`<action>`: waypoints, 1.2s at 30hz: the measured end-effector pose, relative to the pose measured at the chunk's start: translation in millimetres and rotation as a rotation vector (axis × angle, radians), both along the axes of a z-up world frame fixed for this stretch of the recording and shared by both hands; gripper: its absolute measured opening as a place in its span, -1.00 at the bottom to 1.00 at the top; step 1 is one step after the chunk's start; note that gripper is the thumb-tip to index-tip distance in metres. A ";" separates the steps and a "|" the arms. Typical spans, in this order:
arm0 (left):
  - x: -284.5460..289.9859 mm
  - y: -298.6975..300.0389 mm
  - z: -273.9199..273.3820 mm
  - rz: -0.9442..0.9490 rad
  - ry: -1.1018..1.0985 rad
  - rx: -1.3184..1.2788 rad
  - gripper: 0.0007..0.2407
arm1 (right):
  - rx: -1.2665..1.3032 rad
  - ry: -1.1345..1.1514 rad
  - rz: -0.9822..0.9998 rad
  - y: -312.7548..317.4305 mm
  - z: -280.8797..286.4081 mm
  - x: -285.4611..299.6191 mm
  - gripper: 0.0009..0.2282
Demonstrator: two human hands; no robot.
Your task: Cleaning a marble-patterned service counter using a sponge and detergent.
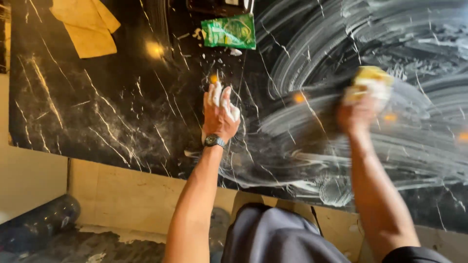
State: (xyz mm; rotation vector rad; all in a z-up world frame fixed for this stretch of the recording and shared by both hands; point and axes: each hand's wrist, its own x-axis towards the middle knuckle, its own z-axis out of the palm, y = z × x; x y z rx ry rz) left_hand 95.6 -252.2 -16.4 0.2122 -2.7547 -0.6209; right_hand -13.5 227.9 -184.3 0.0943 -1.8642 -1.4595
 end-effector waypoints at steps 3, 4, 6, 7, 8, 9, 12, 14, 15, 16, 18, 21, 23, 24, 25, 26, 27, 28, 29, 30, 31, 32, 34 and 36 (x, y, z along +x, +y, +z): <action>-6.8 -5.1 8.0 -0.100 0.127 0.020 -0.59 | -1.288 -0.823 0.364 -185.9 134.7 5.5 -0.81; -5.8 -4.3 6.0 -0.087 0.095 0.025 -0.58 | -1.324 -0.981 0.378 -224.5 169.2 15.8 -0.66; -4.6 -4.0 1.4 -0.073 0.059 0.033 -0.58 | -1.353 -1.145 0.390 -280.6 228.7 19.9 -0.45; -4.2 -4.4 -1.1 -0.060 0.036 0.035 -0.56 | -1.421 -1.196 0.431 -296.1 252.2 11.6 -0.61; -5.5 -3.2 -3.4 -0.051 0.015 0.039 -0.54 | -1.488 -1.242 0.470 -310.2 276.3 2.1 -0.53; -6.7 -2.4 -2.3 -0.052 0.014 0.043 -0.54 | -1.485 -1.243 0.466 -311.2 257.5 -17.1 -0.53; -6.5 -4.7 -2.0 -0.063 -0.025 0.059 -0.57 | -1.588 -1.067 0.311 -324.5 207.7 -71.6 -0.69; -6.0 -4.6 -7.7 -0.078 -0.031 0.030 -0.56 | -1.630 -1.082 0.276 -341.0 184.5 -109.3 -0.70; -3.6 -5.2 -9.2 -0.078 -0.032 0.029 -0.56 | -1.632 -1.082 0.276 -352.1 192.2 -112.7 -0.70; -4.0 -5.5 -10.8 -0.083 -0.039 0.034 -0.55 | -1.785 -1.148 0.097 -362.7 201.1 -118.6 -0.77; -3.9 -5.4 -9.7 -0.086 -0.043 0.041 -0.55 | -1.927 -1.211 -0.091 -375.3 205.4 -125.9 -0.83; -3.5 -5.4 -4.7 -0.071 -0.031 0.041 -0.56 | -1.950 -1.204 0.020 -379.8 194.9 -129.8 -0.67; -3.7 -5.5 -5.7 -0.070 -0.046 0.031 -0.56 | -1.754 -1.074 0.584 -380.4 192.6 -130.9 -0.89; -3.7 -5.5 -7.6 -0.061 -0.044 0.035 -0.56 | -1.746 -1.081 0.588 -383.6 206.0 -128.3 -0.89; -3.6 -5.4 -9.3 -0.064 -0.032 0.044 -0.57 | -1.635 -1.072 0.679 -386.8 219.6 -125.3 -0.87; -4.4 -6.0 -11.1 -0.071 -0.018 0.051 -0.57 | -1.524 -1.056 0.767 -389.8 233.5 -122.7 -0.84; -2.8 -5.7 -14.3 -0.066 -0.013 0.053 -0.57 | -1.518 -1.057 0.772 -394.1 242.2 -122.8 -0.84; -2.7 -5.5 -17.3 -0.067 0.001 0.051 -0.56 | -1.405 -1.019 0.865 -399.2 251.7 -124.2 -0.85; -2.7 -5.4 -20.2 -0.067 0.015 0.049 -0.56 | -1.289 -0.981 0.955 -404.5 261.3 -125.6 -0.85; -2.8 -5.7 -18.2 -0.059 0.020 0.053 -0.56 | -1.280 -0.984 0.961 -410.2 276.1 -122.1 -0.85; -3.1 -5.9 -16.4 -0.071 -0.052 0.055 -0.54 | -1.253 -1.057 0.994 -416.0 290.7 -118.6 -0.88; -4.3 -7.9 -14.6 -0.085 -0.123 0.055 -0.53 | -1.227 -1.126 1.026 -422.3 305.2 -115.4 -0.89; -3.7 -6.8 -16.1 -0.076 -0.085 0.057 -0.54 | -1.137 -1.106 1.045 -427.4 303.5 -121.1 -0.90; -3.4 -5.8 -15.6 -0.068 -0.056 0.057 -0.55 | -1.054 -1.090 1.059 -428.2 301.2 -127.5 -0.91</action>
